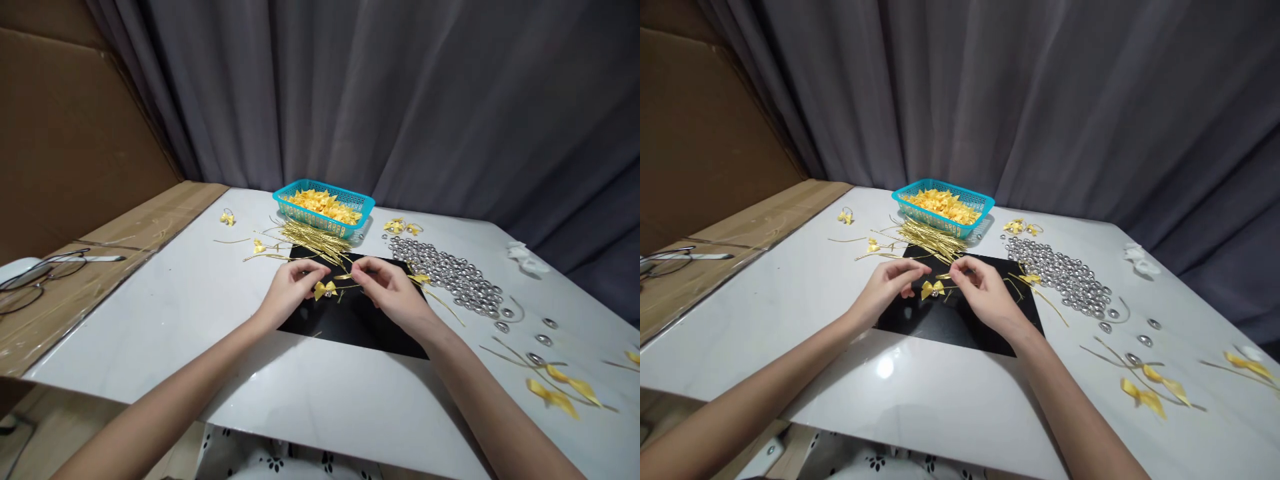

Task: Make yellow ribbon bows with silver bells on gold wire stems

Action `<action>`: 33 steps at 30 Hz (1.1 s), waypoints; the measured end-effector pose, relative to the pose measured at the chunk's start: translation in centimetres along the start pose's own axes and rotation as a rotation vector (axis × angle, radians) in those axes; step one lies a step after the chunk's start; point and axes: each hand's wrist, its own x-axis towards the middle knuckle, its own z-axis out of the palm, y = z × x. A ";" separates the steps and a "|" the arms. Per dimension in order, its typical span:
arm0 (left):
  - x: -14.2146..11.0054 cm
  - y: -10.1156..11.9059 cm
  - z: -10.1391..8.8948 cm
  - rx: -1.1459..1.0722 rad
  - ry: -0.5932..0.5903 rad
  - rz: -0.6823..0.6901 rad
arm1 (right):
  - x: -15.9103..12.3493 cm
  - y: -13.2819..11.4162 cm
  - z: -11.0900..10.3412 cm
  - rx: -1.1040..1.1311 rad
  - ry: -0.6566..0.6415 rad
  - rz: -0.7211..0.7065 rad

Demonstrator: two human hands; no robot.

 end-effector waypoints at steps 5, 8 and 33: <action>0.7 -2.1 -0.3 0.608 0.077 0.254 | 0.3 -0.5 -1.8 -0.088 -0.001 -0.148; 1.2 -3.3 -0.3 0.692 -0.005 0.266 | 0.3 -0.5 -1.7 -0.091 -0.110 -0.047; 0.5 -1.2 0.7 -0.334 -0.135 -0.188 | -0.5 2.0 3.1 -0.202 0.274 -0.080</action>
